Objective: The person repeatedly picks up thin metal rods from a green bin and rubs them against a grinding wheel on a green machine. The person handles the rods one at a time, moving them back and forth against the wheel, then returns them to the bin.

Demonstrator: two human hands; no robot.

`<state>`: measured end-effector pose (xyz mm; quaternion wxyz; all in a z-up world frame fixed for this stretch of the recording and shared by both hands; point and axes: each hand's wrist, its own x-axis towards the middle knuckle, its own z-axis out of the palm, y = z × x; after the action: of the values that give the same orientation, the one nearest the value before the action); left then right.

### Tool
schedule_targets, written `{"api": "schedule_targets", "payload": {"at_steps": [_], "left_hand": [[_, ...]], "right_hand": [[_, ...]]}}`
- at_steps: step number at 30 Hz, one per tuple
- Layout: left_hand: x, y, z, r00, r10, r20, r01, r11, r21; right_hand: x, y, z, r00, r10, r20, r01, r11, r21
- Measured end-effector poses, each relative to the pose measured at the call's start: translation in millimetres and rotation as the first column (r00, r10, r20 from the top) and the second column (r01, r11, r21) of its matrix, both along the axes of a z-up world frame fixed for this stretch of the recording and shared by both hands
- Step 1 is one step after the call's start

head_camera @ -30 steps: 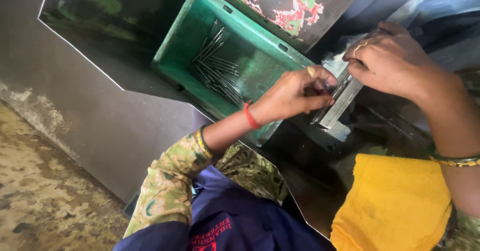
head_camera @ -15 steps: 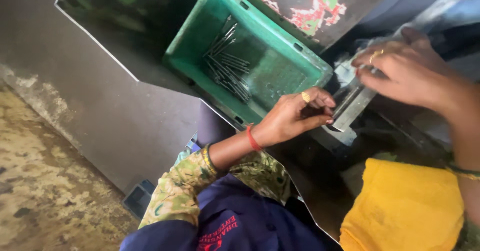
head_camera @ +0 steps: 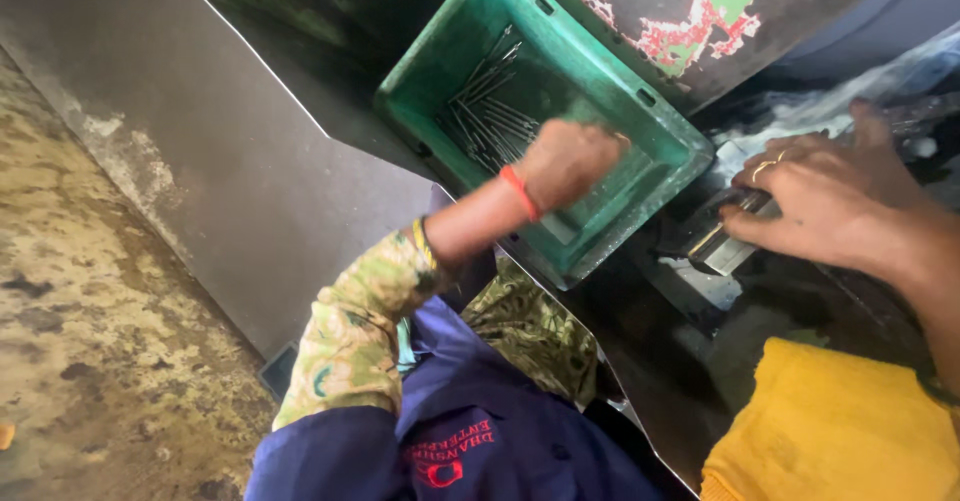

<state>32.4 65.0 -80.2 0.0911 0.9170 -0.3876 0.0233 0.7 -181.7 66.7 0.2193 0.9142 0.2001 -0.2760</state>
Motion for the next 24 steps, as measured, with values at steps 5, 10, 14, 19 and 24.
{"api": "schedule_targets", "payload": {"at_steps": [5, 10, 14, 19, 24], "left_hand": [[69.9, 9.9, -70.3, 0.968, 0.242, -0.06, -0.202, 0.902, 0.383], [117.6, 14.7, -126.3, 0.934, 0.357, -0.017, -0.287, 0.779, 0.557], [130.5, 31.5, -154.3, 0.969, 0.244, 0.046, -0.237, 0.85, 0.47], [137.5, 46.9, -166.0, 0.973, 0.193, 0.13, -0.231, 0.851, 0.471], [147.8, 48.8, -194.0, 0.978, 0.207, 0.028, -0.193, 0.847, 0.495]], "right_hand": [[-0.1, -14.5, -7.0, 0.999, -0.044, 0.0, 0.044, 0.998, 0.046], [-1.2, -17.0, -6.0, 0.999, -0.042, 0.021, 0.041, 0.997, 0.067], [1.0, -14.7, -3.6, 0.998, -0.022, 0.051, 0.016, 0.993, 0.116], [4.7, -14.8, -3.7, 0.993, -0.101, -0.053, 0.1, 0.995, -0.021], [6.4, -24.2, -11.7, 0.999, -0.036, 0.034, 0.035, 0.999, 0.029]]}}
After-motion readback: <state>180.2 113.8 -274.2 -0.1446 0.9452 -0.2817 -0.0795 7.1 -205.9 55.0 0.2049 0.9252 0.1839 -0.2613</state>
